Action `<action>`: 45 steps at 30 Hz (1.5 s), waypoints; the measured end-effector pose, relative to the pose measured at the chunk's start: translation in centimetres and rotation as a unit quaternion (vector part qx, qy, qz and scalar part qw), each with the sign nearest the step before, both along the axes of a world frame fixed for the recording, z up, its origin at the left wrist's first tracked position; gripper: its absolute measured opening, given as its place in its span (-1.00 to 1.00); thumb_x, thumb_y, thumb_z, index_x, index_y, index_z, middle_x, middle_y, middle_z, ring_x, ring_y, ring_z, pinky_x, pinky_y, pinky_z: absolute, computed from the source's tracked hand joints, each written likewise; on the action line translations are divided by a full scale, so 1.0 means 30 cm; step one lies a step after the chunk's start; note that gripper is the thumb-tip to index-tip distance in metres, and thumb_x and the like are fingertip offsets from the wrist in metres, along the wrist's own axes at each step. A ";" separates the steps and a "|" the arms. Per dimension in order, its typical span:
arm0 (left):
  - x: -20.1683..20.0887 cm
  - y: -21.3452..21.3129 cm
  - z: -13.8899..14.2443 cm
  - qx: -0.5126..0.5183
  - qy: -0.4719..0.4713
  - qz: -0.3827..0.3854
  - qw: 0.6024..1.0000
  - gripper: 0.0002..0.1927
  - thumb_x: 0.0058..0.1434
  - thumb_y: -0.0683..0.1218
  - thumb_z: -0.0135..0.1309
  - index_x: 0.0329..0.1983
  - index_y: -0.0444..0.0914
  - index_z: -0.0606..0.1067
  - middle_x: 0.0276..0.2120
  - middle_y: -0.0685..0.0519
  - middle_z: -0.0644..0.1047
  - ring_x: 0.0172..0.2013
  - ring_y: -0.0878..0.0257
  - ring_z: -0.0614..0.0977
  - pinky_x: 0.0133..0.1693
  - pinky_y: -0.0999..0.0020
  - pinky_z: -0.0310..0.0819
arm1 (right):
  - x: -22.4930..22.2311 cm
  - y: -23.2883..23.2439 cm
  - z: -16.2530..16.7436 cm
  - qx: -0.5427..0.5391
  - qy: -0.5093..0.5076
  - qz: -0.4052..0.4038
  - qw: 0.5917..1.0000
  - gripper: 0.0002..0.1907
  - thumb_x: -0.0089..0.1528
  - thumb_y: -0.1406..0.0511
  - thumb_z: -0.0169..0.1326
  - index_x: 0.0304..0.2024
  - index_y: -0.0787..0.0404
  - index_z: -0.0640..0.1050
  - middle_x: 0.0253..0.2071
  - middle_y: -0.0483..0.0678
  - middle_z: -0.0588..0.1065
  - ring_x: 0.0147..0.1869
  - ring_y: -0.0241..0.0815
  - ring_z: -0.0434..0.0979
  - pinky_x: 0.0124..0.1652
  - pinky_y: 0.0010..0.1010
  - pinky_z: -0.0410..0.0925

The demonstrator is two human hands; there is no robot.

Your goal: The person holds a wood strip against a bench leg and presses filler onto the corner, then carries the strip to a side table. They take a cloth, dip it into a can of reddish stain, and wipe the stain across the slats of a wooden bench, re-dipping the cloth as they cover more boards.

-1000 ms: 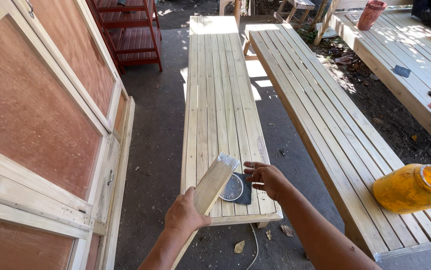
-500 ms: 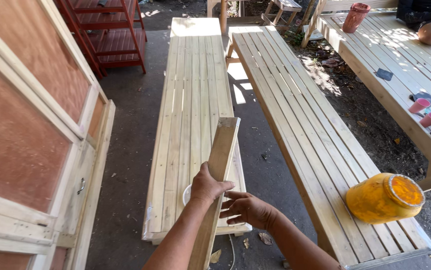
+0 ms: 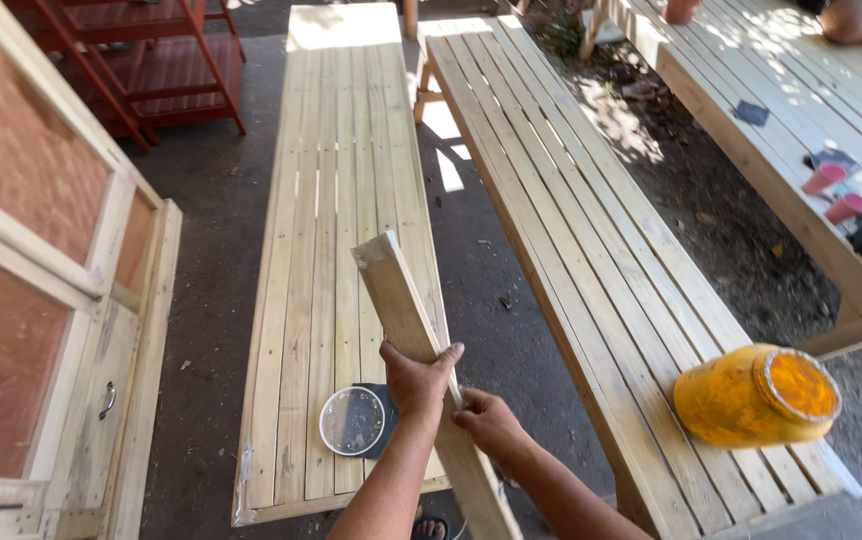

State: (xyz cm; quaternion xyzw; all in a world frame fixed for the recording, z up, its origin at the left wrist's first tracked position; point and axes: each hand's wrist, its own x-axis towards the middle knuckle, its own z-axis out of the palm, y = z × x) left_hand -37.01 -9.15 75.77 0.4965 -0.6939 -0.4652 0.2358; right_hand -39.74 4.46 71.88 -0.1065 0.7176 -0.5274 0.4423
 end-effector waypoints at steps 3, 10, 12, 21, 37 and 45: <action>-0.117 -0.054 -0.079 0.062 0.004 -0.012 0.998 0.24 -0.18 0.22 0.51 0.36 -0.39 0.03 0.10 -0.33 0.46 0.02 -0.17 0.64 0.10 0.13 0.59 | -0.045 -0.054 -0.049 0.065 0.220 -0.072 0.971 -0.45 0.20 0.32 0.09 0.28 0.13 0.46 0.07 0.02 0.60 0.15 -0.14 0.60 0.15 -0.27 0.38; -0.390 -0.062 -0.107 0.162 -0.008 -0.155 0.975 -0.01 -0.05 0.09 0.42 0.30 -0.35 0.13 0.11 -0.30 0.44 0.09 -0.10 0.58 0.13 0.13 0.53 | -0.230 -0.065 0.059 0.218 0.252 -0.175 0.927 -0.25 0.12 0.04 0.06 0.36 0.11 0.42 0.08 0.10 0.61 0.13 -0.03 0.64 0.20 -0.25 0.40; -0.487 -0.043 -0.100 0.136 -0.027 -0.217 0.966 -0.32 0.12 0.04 0.14 0.24 -0.34 0.26 0.08 -0.30 0.49 0.06 -0.15 0.60 0.10 0.06 0.51 | -0.275 -0.028 0.109 0.271 0.311 -0.149 0.899 0.03 0.03 -0.18 0.29 0.38 0.22 0.31 0.14 0.14 0.53 0.22 0.00 0.55 0.23 -0.22 0.35; -0.798 0.427 -0.232 0.161 -0.062 -0.337 0.925 -0.59 0.20 -0.06 -0.15 0.07 -0.24 0.48 -0.05 -0.14 0.59 -0.14 0.04 0.65 -0.09 0.11 0.55 | -0.459 0.458 0.247 0.426 0.269 -0.248 0.828 0.30 -0.13 -0.06 0.39 0.52 0.17 0.07 0.10 0.14 0.51 0.22 0.05 0.52 0.20 -0.20 0.37; -1.087 1.404 -0.551 0.235 -0.160 -0.447 0.848 -0.45 -0.08 -0.08 0.44 -0.04 -0.39 0.55 -0.08 -0.17 0.66 -0.14 0.10 0.71 -0.13 0.21 0.62 | -0.666 1.439 0.157 0.501 0.213 -0.331 0.771 0.15 -0.12 -0.09 0.31 0.44 0.20 0.25 0.09 0.17 0.53 0.17 0.09 0.57 0.15 -0.10 0.42; -1.261 1.443 -0.638 0.394 -0.228 -0.319 0.831 -0.01 -0.05 -0.04 0.49 0.37 -0.34 0.21 0.28 -0.22 0.43 0.19 -0.13 0.52 0.06 -0.26 0.47 | -0.740 1.534 0.143 0.500 0.157 -0.320 0.789 0.14 -0.13 -0.01 0.28 0.46 0.22 0.23 0.03 0.16 0.55 0.14 0.03 0.57 0.14 -0.21 0.42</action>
